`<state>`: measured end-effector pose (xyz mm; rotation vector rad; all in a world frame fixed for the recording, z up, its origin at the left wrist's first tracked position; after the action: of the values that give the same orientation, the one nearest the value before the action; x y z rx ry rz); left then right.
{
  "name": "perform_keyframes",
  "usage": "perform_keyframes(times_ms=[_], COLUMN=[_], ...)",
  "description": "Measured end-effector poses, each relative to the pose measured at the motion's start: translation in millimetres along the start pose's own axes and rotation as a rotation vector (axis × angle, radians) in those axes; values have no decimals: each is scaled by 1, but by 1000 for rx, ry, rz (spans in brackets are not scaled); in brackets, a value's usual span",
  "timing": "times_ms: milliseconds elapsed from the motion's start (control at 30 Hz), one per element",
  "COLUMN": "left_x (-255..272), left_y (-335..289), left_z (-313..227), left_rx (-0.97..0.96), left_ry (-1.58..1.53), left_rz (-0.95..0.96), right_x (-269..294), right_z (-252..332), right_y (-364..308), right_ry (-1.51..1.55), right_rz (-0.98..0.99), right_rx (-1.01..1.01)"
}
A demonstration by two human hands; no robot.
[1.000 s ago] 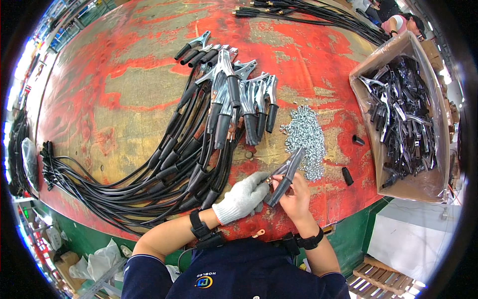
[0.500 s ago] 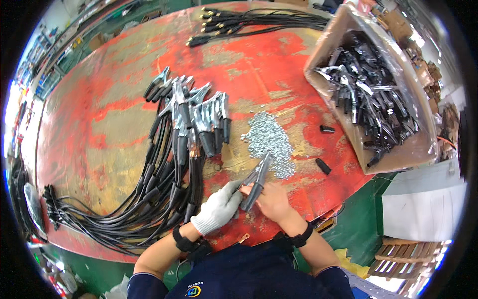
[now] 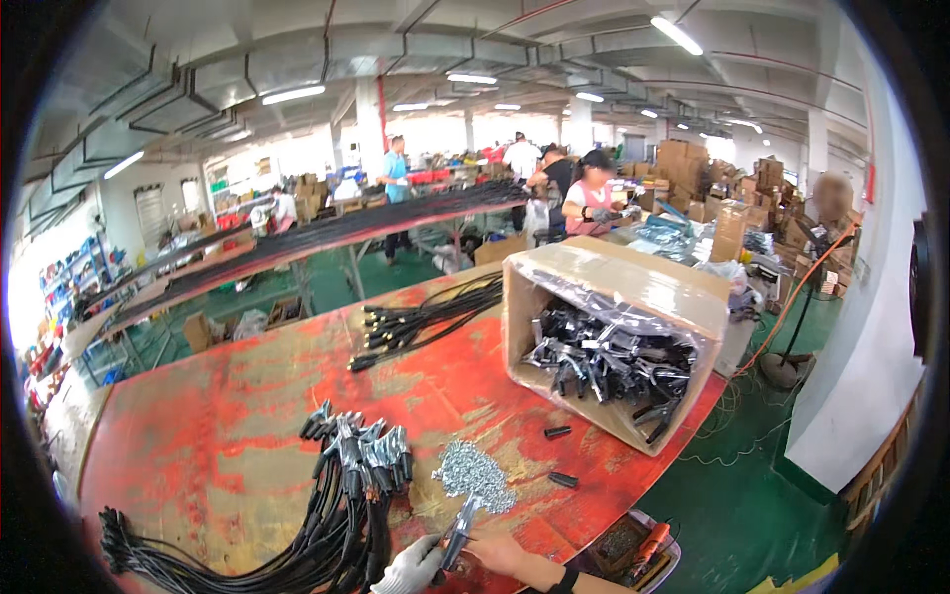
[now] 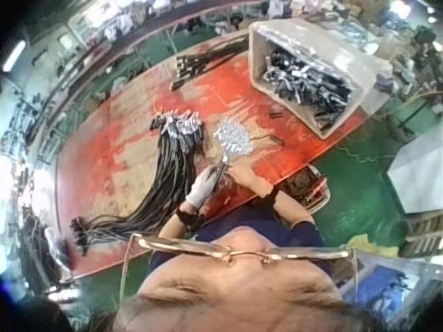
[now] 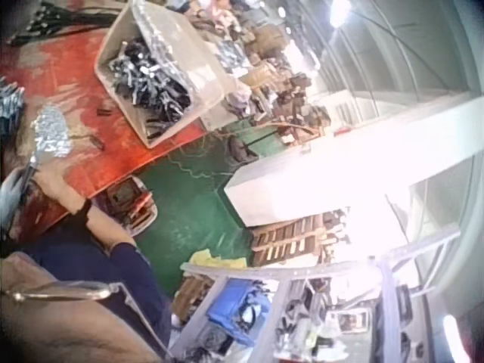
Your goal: The recorder is assembling automotive-style jumper cables by attaching clamps to wires and securing them with screws using a powered driver.
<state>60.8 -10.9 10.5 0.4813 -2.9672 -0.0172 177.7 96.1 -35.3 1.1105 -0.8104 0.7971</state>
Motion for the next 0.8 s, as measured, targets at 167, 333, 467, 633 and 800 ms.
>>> perform_keyframes(times_ms=[167, 333, 467, 633, 800], left_x=[6, 10, 28, 47, 59], left_y=[5, 6, 12, 22, 38], left_z=[-7, -14, -1, 9, 1], left_rx=[74, 139, 159, 387, 451], left_ry=[-233, -495, -468, -474, -570], left_rz=[24, 52, 19, -49, -146], right_x=[-15, -5, 4, 18, 47], right_z=[-7, 0, 11, 11, -38], right_y=[18, 47, 64, 90, 82], right_ry=[125, 40, 121, 81, 515], right_rz=[-114, 65, 106, 95, 391], right_rx=[1, -35, 20, 188, -444])
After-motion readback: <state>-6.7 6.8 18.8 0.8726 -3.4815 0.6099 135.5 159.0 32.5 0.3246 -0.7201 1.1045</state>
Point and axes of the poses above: each hand's wrist, its own y-axis towards the middle knuckle, its own x-axis out of the back of the hand, z = x × y, the point moved 5 cm from there along y, towards the middle knuckle, and after that the axes turned 13 degrees about -y, right-handed, at the moved point
